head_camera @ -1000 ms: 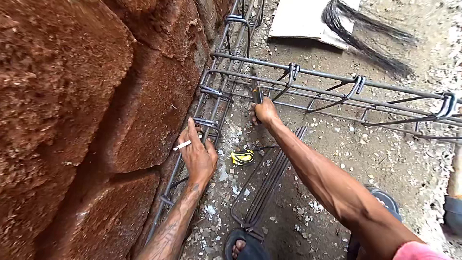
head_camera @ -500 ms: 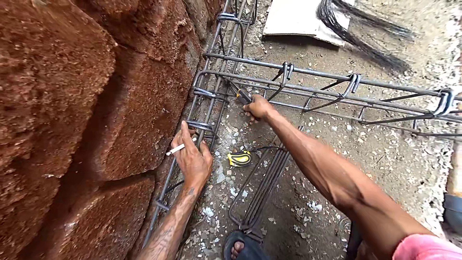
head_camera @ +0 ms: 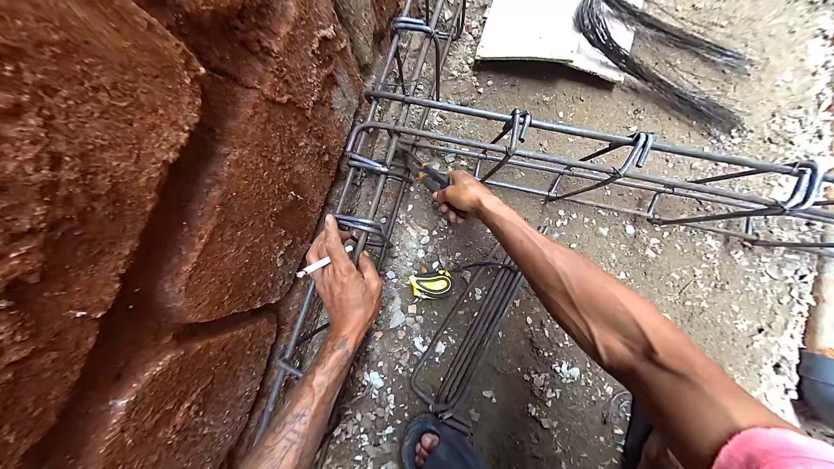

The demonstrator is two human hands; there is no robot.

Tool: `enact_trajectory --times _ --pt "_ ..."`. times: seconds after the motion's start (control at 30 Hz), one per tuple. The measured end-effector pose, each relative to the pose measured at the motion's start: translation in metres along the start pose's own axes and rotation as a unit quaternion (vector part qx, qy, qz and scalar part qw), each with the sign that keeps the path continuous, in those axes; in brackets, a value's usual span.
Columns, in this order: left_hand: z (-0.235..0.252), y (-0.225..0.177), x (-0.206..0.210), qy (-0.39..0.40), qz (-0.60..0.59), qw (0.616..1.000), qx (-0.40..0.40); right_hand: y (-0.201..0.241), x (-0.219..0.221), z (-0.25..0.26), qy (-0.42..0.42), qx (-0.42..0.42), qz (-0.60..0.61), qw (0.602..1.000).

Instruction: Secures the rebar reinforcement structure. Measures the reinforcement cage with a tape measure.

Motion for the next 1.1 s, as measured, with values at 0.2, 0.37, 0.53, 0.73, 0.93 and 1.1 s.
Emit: enact_trajectory --times 0.2,0.37,0.53,0.73,0.93,1.1 --pt "0.001 0.003 0.0 0.0 -0.003 1.0 -0.003 0.006 0.016 -0.005 -0.002 -0.017 0.019 1.0" --pt "0.001 0.0 0.003 0.003 0.0 1.0 0.0 0.01 0.005 -0.007 -0.023 -0.006 -0.016 1.0" --pt "0.001 0.003 0.001 0.007 -0.003 1.0 0.0 0.001 -0.002 0.005 -0.042 0.016 -0.058 0.997" --pt "0.001 0.003 0.001 0.001 0.003 1.0 0.0 0.002 0.0 0.004 -0.044 0.01 -0.079 0.996" --pt "0.002 -0.001 0.0 -0.005 0.005 1.0 0.001 -0.016 0.033 -0.039 -0.085 -0.061 -0.033 0.994" --pt "0.002 -0.002 -0.001 -0.012 0.005 1.0 0.013 -0.073 0.051 -0.086 -0.077 -0.02 0.043 0.996"
Point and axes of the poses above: each hand's wrist, its own z-axis towards the middle knuckle, its own x-axis out of the palm, y = z × x, the point moved 9 cm from there along z, towards the middle knuckle, and after that the axes turned 6 degrees about -y, right-handed, at the moved point
